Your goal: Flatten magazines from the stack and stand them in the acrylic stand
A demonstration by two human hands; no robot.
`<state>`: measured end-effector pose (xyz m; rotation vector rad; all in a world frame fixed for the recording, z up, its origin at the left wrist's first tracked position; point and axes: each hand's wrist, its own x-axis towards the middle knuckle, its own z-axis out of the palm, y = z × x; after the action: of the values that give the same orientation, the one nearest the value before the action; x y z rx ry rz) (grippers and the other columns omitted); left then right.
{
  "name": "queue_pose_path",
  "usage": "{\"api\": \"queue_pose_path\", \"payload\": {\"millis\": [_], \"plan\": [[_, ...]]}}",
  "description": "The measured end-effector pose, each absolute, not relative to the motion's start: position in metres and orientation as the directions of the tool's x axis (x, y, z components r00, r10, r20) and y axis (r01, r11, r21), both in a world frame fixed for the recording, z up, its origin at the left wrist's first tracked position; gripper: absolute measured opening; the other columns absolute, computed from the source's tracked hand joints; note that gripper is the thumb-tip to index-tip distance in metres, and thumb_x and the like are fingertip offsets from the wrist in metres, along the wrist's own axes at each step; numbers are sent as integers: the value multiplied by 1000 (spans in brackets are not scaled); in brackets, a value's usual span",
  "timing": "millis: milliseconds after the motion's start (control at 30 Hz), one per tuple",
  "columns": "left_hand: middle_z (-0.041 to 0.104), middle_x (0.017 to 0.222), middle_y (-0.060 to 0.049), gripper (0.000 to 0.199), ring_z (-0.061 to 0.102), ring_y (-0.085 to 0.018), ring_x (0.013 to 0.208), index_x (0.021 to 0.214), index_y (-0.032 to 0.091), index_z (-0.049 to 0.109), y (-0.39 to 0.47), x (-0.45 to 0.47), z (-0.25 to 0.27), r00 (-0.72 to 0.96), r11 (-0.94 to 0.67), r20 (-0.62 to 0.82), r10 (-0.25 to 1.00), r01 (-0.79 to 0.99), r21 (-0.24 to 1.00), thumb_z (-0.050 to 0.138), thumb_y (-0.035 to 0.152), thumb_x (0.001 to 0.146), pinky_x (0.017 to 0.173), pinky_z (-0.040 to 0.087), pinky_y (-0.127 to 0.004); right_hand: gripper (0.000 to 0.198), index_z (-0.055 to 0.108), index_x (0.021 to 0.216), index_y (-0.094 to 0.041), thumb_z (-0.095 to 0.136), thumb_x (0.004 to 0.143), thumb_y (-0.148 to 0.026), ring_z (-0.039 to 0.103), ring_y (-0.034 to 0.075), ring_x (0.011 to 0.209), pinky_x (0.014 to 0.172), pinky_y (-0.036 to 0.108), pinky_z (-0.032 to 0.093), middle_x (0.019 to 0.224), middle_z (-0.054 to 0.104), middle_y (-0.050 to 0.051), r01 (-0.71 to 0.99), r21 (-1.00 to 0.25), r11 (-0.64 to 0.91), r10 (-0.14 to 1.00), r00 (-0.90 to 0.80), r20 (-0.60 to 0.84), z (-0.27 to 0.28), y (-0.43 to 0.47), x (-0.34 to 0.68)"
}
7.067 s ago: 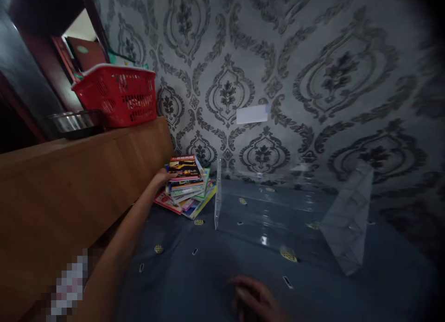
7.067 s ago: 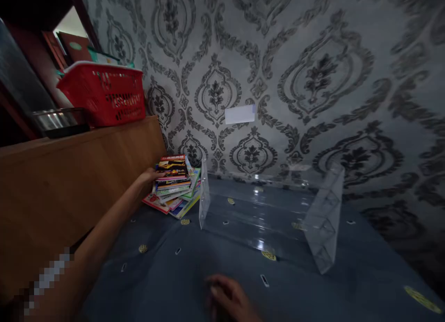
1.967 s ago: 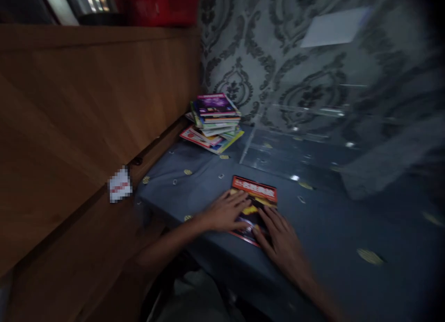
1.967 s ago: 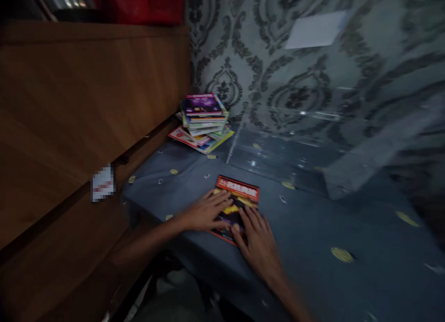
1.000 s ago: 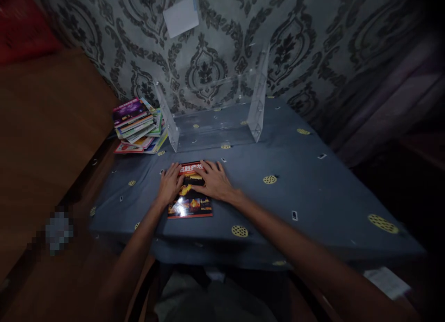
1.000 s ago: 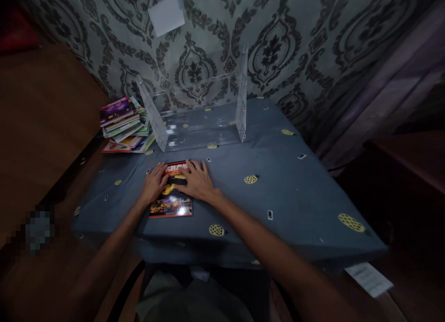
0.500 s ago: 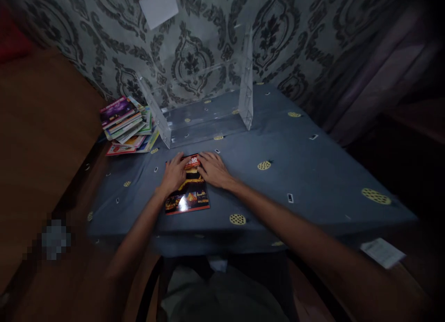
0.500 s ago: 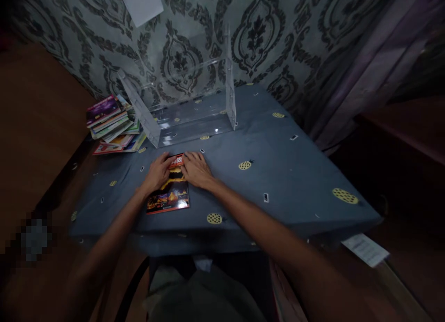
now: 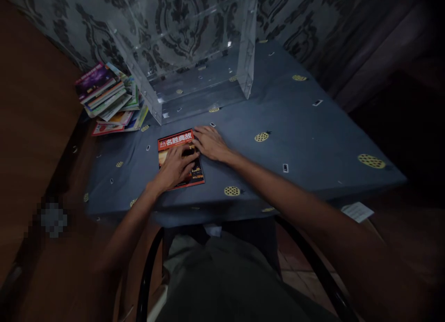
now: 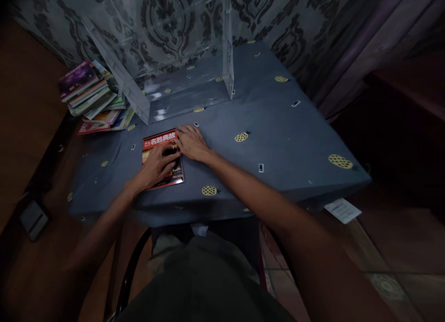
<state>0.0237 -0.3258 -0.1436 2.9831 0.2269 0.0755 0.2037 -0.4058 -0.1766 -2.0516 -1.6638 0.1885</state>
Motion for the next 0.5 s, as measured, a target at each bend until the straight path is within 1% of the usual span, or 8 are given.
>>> {"api": "queue_pose_path", "payload": {"millis": [133, 233, 300, 367, 500], "plan": [[43, 153, -12, 45, 38, -31, 143, 144, 31, 55, -346, 7, -142, 988, -981, -41, 149, 153, 121, 43, 42, 102, 119, 27, -59, 62, 54, 138, -2, 44, 102, -51, 40, 34, 140, 117, 49, 28, 150, 50, 22, 889, -444, -115, 946, 234, 225, -180, -407, 202], [42, 156, -11, 45, 35, -30, 147, 146, 34, 52, -362, -8, -144, 992, -987, -41, 122, 126, 104, 42, 42, 103, 122, 19, -61, 68, 51, 141, -3, 44, 100, -57, 39, 35, 141, 117, 51, 26, 151, 48, 23, 886, -451, -105, 943, 233, 237, -183, -406, 202], [42, 157, -11, 45, 34, -30, 148, 147, 34, 50, -372, -19, -148, 996, -991, -18, 88, 90, 101, 42, 40, 103, 123, 14, -61, 70, 50, 142, -3, 42, 100, -59, 39, 35, 141, 117, 51, 26, 151, 48, 23, 887, -450, -102, 941, 233, 245, -186, -405, 202], [42, 158, -11, 45, 36, -29, 148, 147, 33, 50, -380, -28, -153, 997, -992, 16, 79, 77, 104, 42, 35, 103, 123, 13, -61, 72, 49, 141, -2, 41, 100, -61, 40, 35, 140, 117, 50, 27, 150, 49, 23, 894, -435, -107, 939, 235, 253, -188, -404, 203], [46, 155, -12, 44, 40, -28, 146, 144, 32, 53, -388, -36, -164, 989, -986, 97, 112, 98, 132, 44, 25, 103, 122, 17, -60, 74, 47, 143, -3, 38, 100, -61, 42, 35, 139, 115, 49, 29, 149, 50, 24, 909, -401, -109, 930, 236, 282, -192, -403, 203]]}}
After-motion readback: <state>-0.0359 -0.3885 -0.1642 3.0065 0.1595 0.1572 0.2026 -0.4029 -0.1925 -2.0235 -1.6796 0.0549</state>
